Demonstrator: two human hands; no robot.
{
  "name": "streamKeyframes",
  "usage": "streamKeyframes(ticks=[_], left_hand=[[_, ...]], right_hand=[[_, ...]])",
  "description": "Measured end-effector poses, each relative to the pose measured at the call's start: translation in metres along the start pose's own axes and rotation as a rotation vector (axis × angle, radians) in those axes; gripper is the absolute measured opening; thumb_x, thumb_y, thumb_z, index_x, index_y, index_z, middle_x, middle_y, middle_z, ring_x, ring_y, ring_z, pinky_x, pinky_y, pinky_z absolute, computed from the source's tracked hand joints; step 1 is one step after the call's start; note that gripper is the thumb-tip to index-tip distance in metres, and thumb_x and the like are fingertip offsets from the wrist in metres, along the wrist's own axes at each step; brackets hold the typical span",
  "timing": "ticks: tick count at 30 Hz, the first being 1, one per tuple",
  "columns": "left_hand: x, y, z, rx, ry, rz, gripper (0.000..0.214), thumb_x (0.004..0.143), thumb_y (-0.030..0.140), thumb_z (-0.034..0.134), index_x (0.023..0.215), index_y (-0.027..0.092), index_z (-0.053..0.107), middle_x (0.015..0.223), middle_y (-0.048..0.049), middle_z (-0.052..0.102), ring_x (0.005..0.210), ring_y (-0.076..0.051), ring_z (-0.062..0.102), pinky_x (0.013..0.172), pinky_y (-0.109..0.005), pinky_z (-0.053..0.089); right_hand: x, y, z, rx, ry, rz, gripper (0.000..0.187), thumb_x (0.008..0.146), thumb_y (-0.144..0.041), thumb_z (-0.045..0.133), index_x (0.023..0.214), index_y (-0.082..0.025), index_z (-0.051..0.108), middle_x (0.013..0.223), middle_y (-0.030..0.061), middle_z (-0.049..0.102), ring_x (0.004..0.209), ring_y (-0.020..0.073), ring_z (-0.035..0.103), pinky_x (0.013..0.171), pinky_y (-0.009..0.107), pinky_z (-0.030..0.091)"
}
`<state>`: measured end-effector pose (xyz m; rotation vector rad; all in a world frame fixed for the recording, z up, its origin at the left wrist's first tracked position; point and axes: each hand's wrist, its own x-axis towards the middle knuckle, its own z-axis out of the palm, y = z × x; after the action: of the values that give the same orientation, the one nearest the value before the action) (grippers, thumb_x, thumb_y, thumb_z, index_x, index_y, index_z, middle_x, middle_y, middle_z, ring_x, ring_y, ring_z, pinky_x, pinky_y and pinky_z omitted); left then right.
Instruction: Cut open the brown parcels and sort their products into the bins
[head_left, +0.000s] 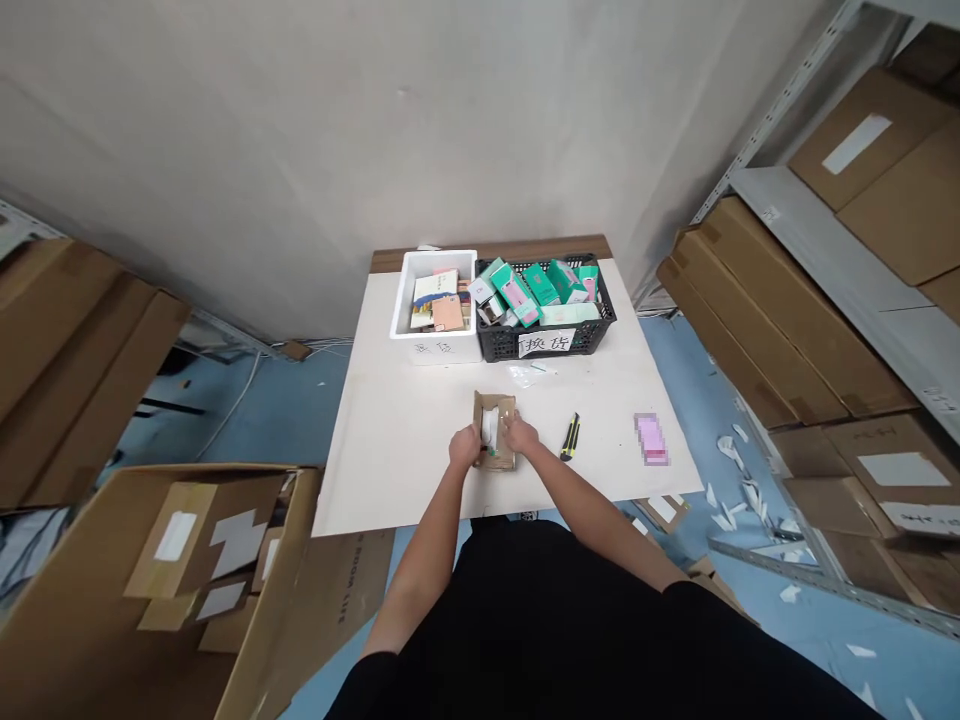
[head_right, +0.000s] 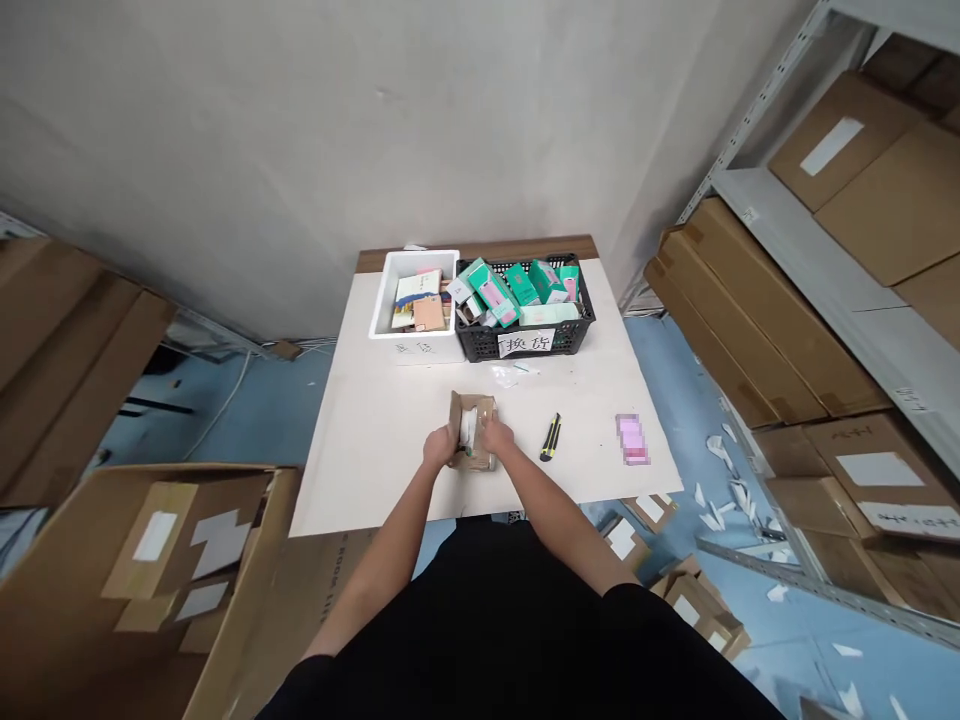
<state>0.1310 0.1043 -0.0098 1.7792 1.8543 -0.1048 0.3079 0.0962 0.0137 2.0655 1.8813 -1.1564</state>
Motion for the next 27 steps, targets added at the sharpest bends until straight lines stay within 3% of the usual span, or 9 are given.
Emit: streamKeyframes(ticks=[4, 7, 10, 13, 16, 19, 22, 24, 27], left_hand=[[-0.002, -0.020, -0.009, -0.118, 0.036, -0.034, 0.060, 0.111, 0.036, 0.015, 0.114, 0.019, 0.073, 0.117, -0.0117, 0.080, 0.105, -0.023, 0.074, 0.085, -0.031, 0.054], [-0.004, -0.017, -0.007, -0.157, 0.066, -0.070, 0.052, 0.110, 0.037, 0.024, 0.117, 0.020, 0.072, 0.118, -0.0116, 0.079, 0.107, -0.025, 0.074, 0.087, -0.033, 0.054], [-0.007, -0.012, -0.003, -0.144, 0.080, -0.122, 0.053, 0.110, 0.041, 0.024, 0.121, 0.019, 0.071, 0.115, -0.0151, 0.079, 0.105, -0.029, 0.075, 0.086, -0.037, 0.053], [-0.010, -0.011, -0.001, -0.150, 0.087, -0.201, 0.054, 0.110, 0.043, 0.024, 0.135, 0.020, 0.066, 0.118, -0.0173, 0.078, 0.108, -0.032, 0.074, 0.088, -0.041, 0.053], [-0.012, -0.011, -0.002, -0.172, 0.121, -0.217, 0.056, 0.109, 0.037, 0.031, 0.161, 0.020, 0.040, 0.135, -0.0175, 0.072, 0.118, -0.031, 0.070, 0.094, -0.041, 0.053], [-0.010, -0.006, -0.001, -0.081, 0.235, -0.103, 0.074, 0.103, 0.029, 0.047, 0.170, 0.022, 0.017, 0.167, -0.0179, 0.043, 0.146, -0.032, 0.049, 0.110, -0.043, 0.047], [-0.006, 0.004, 0.007, 0.094, 0.184, 0.149, 0.072, 0.095, 0.024, 0.061, 0.163, 0.025, 0.039, 0.176, -0.0138, 0.023, 0.162, -0.038, 0.017, 0.122, -0.052, 0.035], [-0.004, 0.008, 0.014, 0.176, 0.018, 0.290, 0.058, 0.089, 0.022, 0.067, 0.147, 0.023, 0.062, 0.170, -0.0144, 0.038, 0.164, -0.040, 0.008, 0.125, -0.056, 0.029], [-0.002, 0.005, 0.024, 0.227, -0.180, 0.318, 0.034, 0.084, 0.021, 0.070, 0.116, 0.019, 0.079, 0.146, -0.0173, 0.066, 0.164, -0.042, 0.005, 0.128, -0.063, 0.017]], right_hand=[[-0.007, -0.007, 0.013, 0.046, -0.035, 0.059, 0.079, 0.104, -0.047, 0.052, 0.171, -0.022, 0.020, 0.178, 0.0189, 0.008, 0.145, 0.0343, 0.053, 0.111, 0.044, 0.049], [-0.008, -0.014, 0.027, 0.079, -0.015, 0.126, 0.107, 0.091, -0.051, 0.070, 0.172, -0.027, 0.003, 0.178, 0.0202, 0.004, 0.139, 0.0336, 0.058, 0.107, 0.043, 0.051], [-0.006, -0.014, 0.037, 0.177, 0.061, 0.127, 0.121, 0.082, -0.044, 0.079, 0.172, -0.031, -0.001, 0.178, 0.0176, 0.010, 0.133, 0.0313, 0.062, 0.106, 0.040, 0.051], [-0.002, 0.001, 0.041, 0.385, 0.146, 0.057, 0.112, 0.082, -0.038, 0.075, 0.172, -0.032, 0.008, 0.176, 0.0095, 0.025, 0.142, 0.0302, 0.055, 0.110, 0.037, 0.050], [0.000, 0.029, 0.043, 0.639, 0.258, 0.001, 0.091, 0.089, -0.033, 0.062, 0.171, -0.031, 0.022, 0.164, 0.0028, 0.050, 0.139, 0.0274, 0.059, 0.112, 0.035, 0.050], [-0.003, 0.057, 0.051, 0.730, 0.362, -0.022, 0.082, 0.093, -0.030, 0.054, 0.170, -0.025, 0.026, 0.155, 0.0053, 0.059, 0.134, 0.0263, 0.063, 0.114, 0.039, 0.050], [-0.007, 0.074, 0.063, 0.581, 0.467, -0.016, 0.081, 0.095, -0.028, 0.052, 0.170, -0.019, 0.025, 0.162, 0.0125, 0.050, 0.140, 0.0281, 0.057, 0.117, 0.045, 0.047], [-0.009, 0.076, 0.069, 0.441, 0.522, -0.031, 0.069, 0.098, -0.027, 0.050, 0.166, -0.020, 0.038, 0.166, 0.0145, 0.042, 0.145, 0.0299, 0.051, 0.119, 0.047, 0.045], [-0.009, 0.072, 0.071, 0.271, 0.512, -0.053, 0.050, 0.102, -0.025, 0.050, 0.152, -0.024, 0.061, 0.170, 0.0099, 0.037, 0.150, 0.0300, 0.044, 0.122, 0.045, 0.042]])
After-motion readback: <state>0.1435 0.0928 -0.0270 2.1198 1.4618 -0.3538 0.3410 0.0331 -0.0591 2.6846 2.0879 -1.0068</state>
